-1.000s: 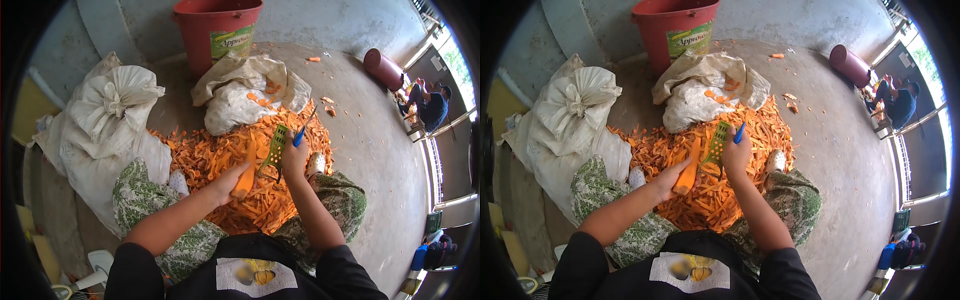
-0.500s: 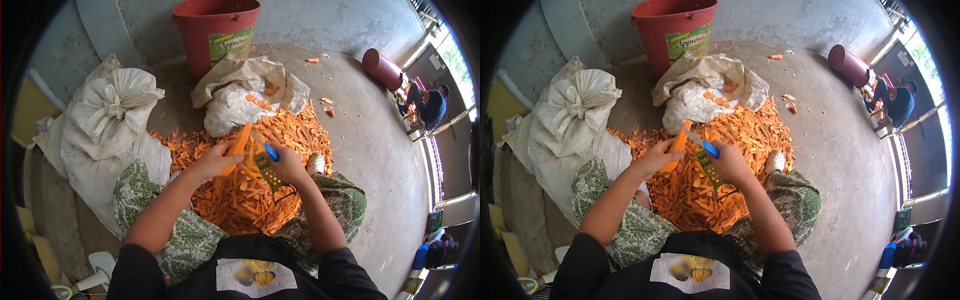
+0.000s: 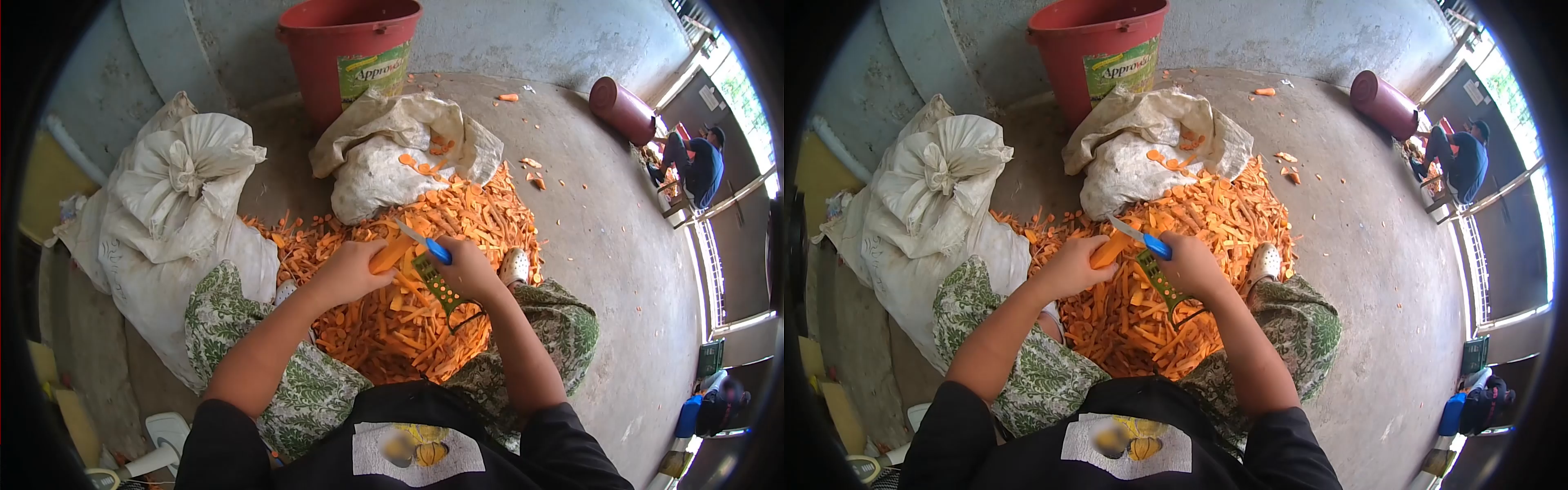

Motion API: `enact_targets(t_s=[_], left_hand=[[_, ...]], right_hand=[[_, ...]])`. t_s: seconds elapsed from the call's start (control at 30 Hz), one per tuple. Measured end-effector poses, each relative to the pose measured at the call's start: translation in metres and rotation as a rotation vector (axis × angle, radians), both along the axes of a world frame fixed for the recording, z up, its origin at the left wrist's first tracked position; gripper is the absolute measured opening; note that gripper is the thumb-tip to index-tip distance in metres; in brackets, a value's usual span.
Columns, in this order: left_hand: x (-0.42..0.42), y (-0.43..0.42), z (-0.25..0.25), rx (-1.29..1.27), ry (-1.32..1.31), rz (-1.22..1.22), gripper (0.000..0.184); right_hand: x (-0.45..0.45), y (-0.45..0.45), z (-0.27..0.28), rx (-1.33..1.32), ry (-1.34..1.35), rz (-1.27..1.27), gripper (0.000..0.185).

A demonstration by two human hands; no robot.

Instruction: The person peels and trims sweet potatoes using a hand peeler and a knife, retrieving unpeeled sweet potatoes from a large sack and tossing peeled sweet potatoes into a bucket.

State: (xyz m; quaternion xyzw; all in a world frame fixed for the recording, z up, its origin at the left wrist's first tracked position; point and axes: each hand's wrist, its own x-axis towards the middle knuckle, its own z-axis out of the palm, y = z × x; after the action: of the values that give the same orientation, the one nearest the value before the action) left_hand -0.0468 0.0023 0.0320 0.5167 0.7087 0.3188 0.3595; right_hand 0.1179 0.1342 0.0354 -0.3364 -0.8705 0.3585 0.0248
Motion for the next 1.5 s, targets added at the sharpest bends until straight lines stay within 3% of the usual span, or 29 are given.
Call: enact_targets(t_s=[0.1, 0.17, 0.23, 0.3, 0.37, 0.4, 0.43, 0.47, 0.5, 0.57, 0.6, 0.77, 0.83, 0.87, 0.9, 0.97, 1.0, 1.1, 1.17, 1.23, 1.5], left_hand=[[0.003, -0.003, 0.010, 0.003, 0.124, -0.043, 0.033], [0.008, -0.010, 0.019, 0.222, -0.018, -0.343, 0.028], [0.012, -0.013, 0.017, 0.206, -0.150, -0.302, 0.028], [0.010, -0.009, -0.004, 0.434, -0.242, -0.097, 0.023], [0.011, -0.006, -0.006, 0.483, -0.228, -0.065, 0.024], [0.012, -0.003, -0.006, 0.533, -0.215, -0.040, 0.025], [0.015, -0.001, -0.010, 0.532, -0.214, -0.040, 0.025], [0.018, 0.001, -0.015, 0.494, -0.370, 0.002, 0.025], [0.020, 0.003, -0.016, 0.452, -0.527, 0.043, 0.025], [0.021, 0.003, -0.015, 0.412, -0.612, 0.076, 0.025], [0.022, 0.003, -0.014, 0.373, -0.700, 0.115, 0.025], [-0.016, -0.007, 0.007, 0.217, -0.542, 0.019, 0.024], [-0.029, -0.013, 0.009, 0.039, -0.818, 0.029, 0.027], [-0.032, -0.013, 0.000, 0.134, -0.657, -0.021, 0.031], [-0.028, -0.012, -0.003, 0.133, -0.655, -0.021, 0.031], [-0.012, -0.010, -0.007, 0.011, -0.428, -0.007, 0.045], [-0.006, -0.007, -0.020, -0.059, -0.423, -0.069, 0.051], [0.011, -0.002, -0.032, -0.148, -0.622, 0.133, 0.044], [0.010, 0.003, -0.039, -0.113, -0.610, 0.198, 0.036], [0.006, 0.006, -0.038, -0.107, -0.670, 0.219, 0.033], [0.010, 0.008, -0.034, -0.096, -0.496, 0.311, 0.028]], right_hand=[[-0.001, 0.008, -0.021, -0.096, 0.011, -0.059, 0.024], [-0.003, 0.020, -0.043, -0.147, 0.021, -0.123, 0.024], [-0.007, 0.030, -0.058, -0.146, -0.330, -0.100, 0.022], [-0.007, 0.023, -0.081, -0.199, -0.271, -0.065, 0.024], [-0.013, 0.007, -0.109, -0.448, -0.040, -0.018, 0.027], [-0.016, -0.004, -0.115, -0.449, -0.038, -0.016, 0.027], [-0.019, -0.017, -0.120, -0.606, 0.033, -0.088, 0.029], [-0.023, -0.024, -0.124, -0.761, 0.104, -0.161, 0.031], [-0.028, -0.029, -0.122, -0.760, 0.106, -0.162, 0.031], [-0.033, -0.037, -0.119, -0.850, 0.447, -0.119, 0.037], [-0.032, -0.035, -0.114, -0.885, 0.358, -0.154, 0.037], [-0.027, -0.013, -0.097, -1.149, 0.510, -0.438, 0.026], [-0.023, -0.006, -0.074, -1.025, 0.421, -0.468, 0.025], [-0.021, -0.006, -0.059, -0.947, 0.432, -0.477, 0.022], [-0.022, -0.005, -0.062, -0.949, 0.433, -0.477, 0.022], [-0.023, -0.004, -0.069, -0.927, 0.415, -0.489, 0.021], [-0.024, -0.006, -0.064, -0.743, 0.297, -0.478, 0.022], [-0.024, -0.014, -0.053, -0.591, 0.202, -0.445, 0.028], [-0.023, -0.016, -0.053, -0.519, 0.228, -0.409, 0.029], [-0.021, -0.019, -0.039, -0.037, 0.094, -0.198, 0.024], [-0.013, -0.029, -0.027, 0.195, -0.126, -0.036, 0.016]])
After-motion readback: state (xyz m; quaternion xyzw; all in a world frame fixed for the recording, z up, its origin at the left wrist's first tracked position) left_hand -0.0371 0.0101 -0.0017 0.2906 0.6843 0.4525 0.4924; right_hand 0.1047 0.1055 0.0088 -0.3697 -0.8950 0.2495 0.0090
